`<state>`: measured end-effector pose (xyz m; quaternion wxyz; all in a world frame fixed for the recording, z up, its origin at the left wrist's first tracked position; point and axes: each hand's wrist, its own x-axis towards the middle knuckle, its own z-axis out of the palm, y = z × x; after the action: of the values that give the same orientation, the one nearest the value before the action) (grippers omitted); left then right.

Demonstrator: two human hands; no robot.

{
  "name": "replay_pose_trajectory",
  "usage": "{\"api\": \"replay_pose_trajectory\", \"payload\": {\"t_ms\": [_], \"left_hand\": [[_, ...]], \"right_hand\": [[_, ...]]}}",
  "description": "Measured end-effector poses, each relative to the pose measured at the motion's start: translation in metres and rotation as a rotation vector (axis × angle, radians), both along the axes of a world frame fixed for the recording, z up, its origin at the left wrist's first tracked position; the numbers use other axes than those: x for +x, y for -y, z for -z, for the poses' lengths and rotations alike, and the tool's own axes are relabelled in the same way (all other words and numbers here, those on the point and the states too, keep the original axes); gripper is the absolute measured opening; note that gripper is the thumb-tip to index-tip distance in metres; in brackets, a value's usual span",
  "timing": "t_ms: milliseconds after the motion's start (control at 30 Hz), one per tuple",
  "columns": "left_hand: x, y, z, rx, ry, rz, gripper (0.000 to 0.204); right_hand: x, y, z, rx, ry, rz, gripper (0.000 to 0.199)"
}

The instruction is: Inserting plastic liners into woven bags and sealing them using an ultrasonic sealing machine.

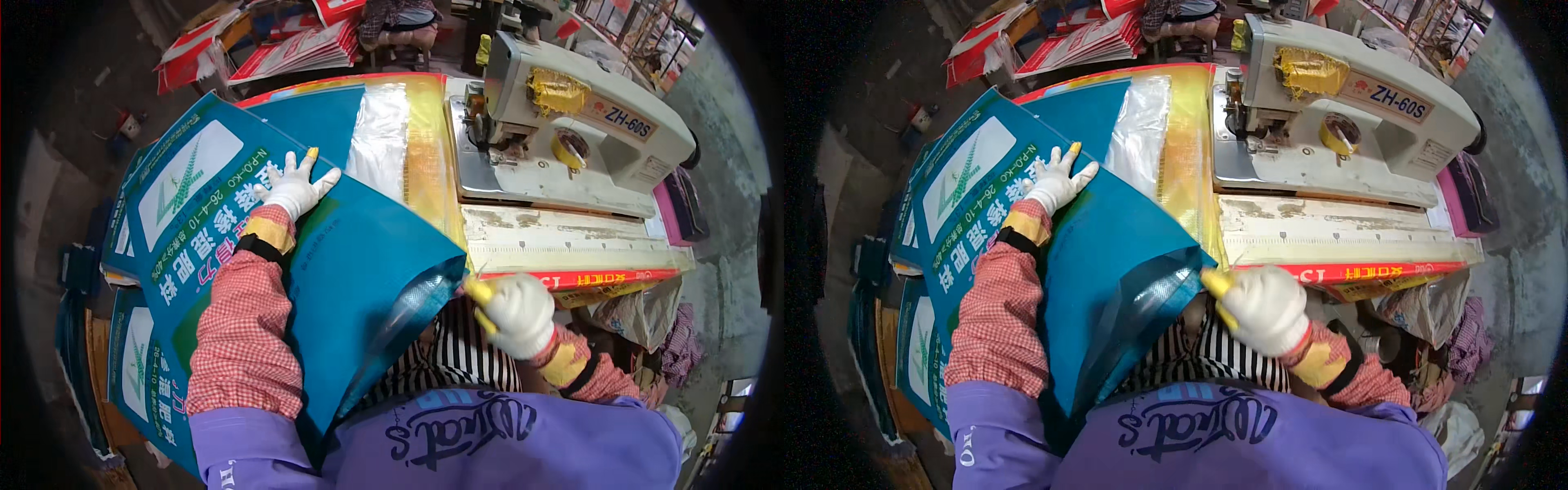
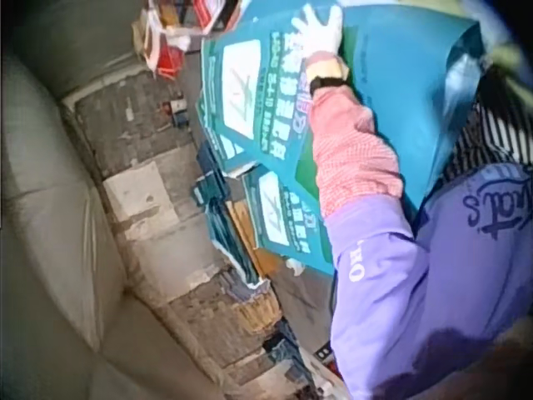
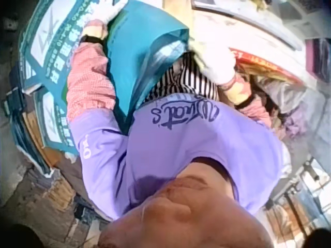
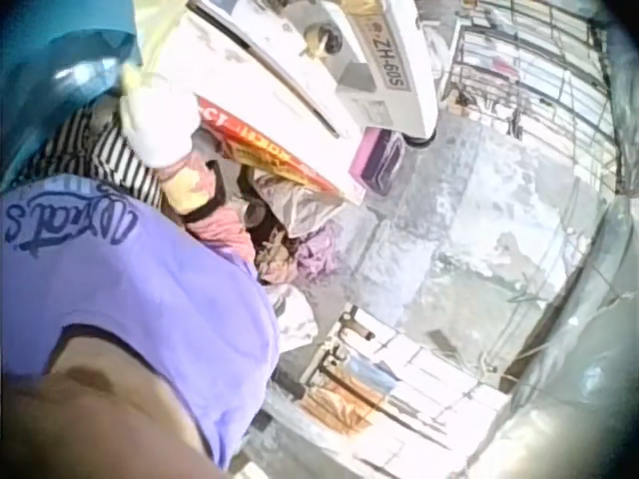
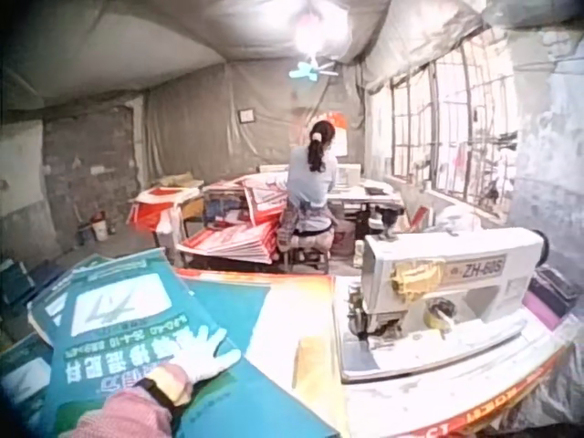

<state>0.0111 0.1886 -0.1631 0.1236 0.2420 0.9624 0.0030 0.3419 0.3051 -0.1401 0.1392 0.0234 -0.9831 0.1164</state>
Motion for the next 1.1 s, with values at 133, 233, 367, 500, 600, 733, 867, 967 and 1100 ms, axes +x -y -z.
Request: {"api": "replay_pose_trajectory", "payload": {"t_ms": [133, 233, 367, 500, 600, 733, 867, 967, 1100], "left_hand": [[0.028, -0.015, -0.006, 0.09, 0.041, 0.085, 0.079], [0.065, -0.014, 0.003, 0.811, 0.445, 0.573, 0.059], [0.216, 0.026, -0.07, 0.81, -0.028, 1.241, 0.034], [0.239, 0.113, -0.11, 0.871, 0.171, 0.876, 0.04], [0.224, 0.202, -0.116, 0.744, -0.357, 0.435, 0.042], [0.256, 0.314, -0.069, 0.657, -0.565, -0.48, 0.051], [0.283, 0.342, -0.024, 1.325, 0.432, -0.959, 0.042], [0.266, 0.316, -0.031, 1.041, 0.371, -0.747, 0.049], [0.237, 0.308, -0.003, 1.662, 0.71, -0.78, 0.042]], "right_hand": [[-0.028, 0.053, -0.004, -0.151, -0.015, -0.051, 0.03], [-0.061, 0.051, 0.041, -0.695, 0.513, -0.176, 0.03], [-0.064, 0.153, 0.067, -0.393, 0.29, -0.185, 0.024], [-0.102, 0.065, 0.054, 0.001, -0.067, -0.256, 0.017], [-0.144, 0.037, 0.054, 0.256, -0.372, -0.209, 0.016], [-0.115, 0.048, -0.02, 0.065, 0.196, -0.288, 0.016], [-0.088, 0.0, -0.065, -0.966, 0.422, -0.678, 0.032], [-0.115, -0.005, -0.072, -0.771, -0.186, -0.207, 0.043], [-0.146, -0.026, -0.028, -0.229, 0.346, 0.03, 0.04]]}}
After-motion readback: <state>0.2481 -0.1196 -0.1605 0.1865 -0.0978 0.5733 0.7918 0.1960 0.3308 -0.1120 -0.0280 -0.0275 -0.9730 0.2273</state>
